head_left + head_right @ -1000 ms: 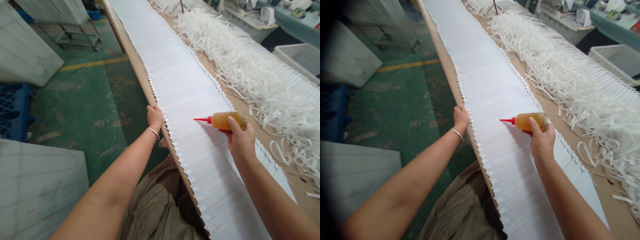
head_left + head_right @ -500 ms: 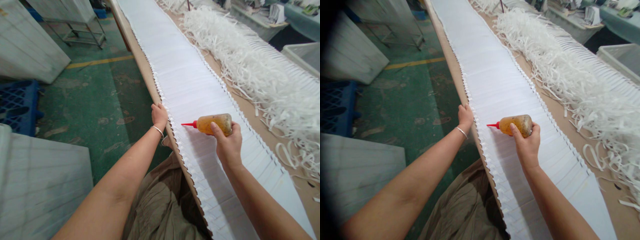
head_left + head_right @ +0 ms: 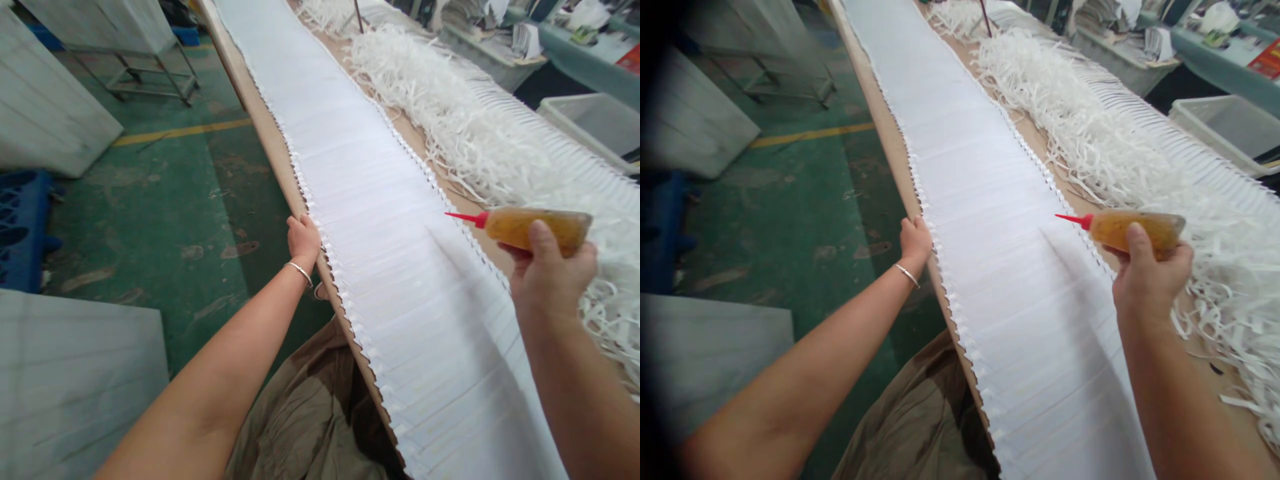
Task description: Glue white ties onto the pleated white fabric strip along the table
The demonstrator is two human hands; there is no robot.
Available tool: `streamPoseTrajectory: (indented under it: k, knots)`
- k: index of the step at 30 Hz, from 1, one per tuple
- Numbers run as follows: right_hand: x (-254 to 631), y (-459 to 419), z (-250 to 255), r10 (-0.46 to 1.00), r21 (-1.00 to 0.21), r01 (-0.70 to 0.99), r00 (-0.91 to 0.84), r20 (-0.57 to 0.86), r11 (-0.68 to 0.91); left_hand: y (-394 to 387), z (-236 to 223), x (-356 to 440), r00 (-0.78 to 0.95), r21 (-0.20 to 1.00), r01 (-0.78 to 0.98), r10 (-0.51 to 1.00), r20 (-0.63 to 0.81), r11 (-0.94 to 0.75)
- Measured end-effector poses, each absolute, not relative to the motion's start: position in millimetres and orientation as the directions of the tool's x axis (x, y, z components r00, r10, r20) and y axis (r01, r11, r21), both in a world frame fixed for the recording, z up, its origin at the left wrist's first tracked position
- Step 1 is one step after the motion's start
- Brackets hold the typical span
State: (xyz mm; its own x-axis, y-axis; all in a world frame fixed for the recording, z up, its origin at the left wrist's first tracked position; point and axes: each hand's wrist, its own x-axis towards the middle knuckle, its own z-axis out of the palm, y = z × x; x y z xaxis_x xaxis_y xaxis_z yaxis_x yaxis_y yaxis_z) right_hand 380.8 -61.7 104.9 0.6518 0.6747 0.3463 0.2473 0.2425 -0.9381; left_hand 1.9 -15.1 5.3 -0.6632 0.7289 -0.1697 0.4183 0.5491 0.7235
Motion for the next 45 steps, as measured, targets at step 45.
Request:
streamPoseTrajectory:
  k: [45]
  knots:
    - [298, -66, 87, 0.836, -0.993, -0.083, 0.548, 0.029, 0.089, -16, 7, 2, -0.655, 0.726, 0.411, 0.732, -0.185, 0.552]
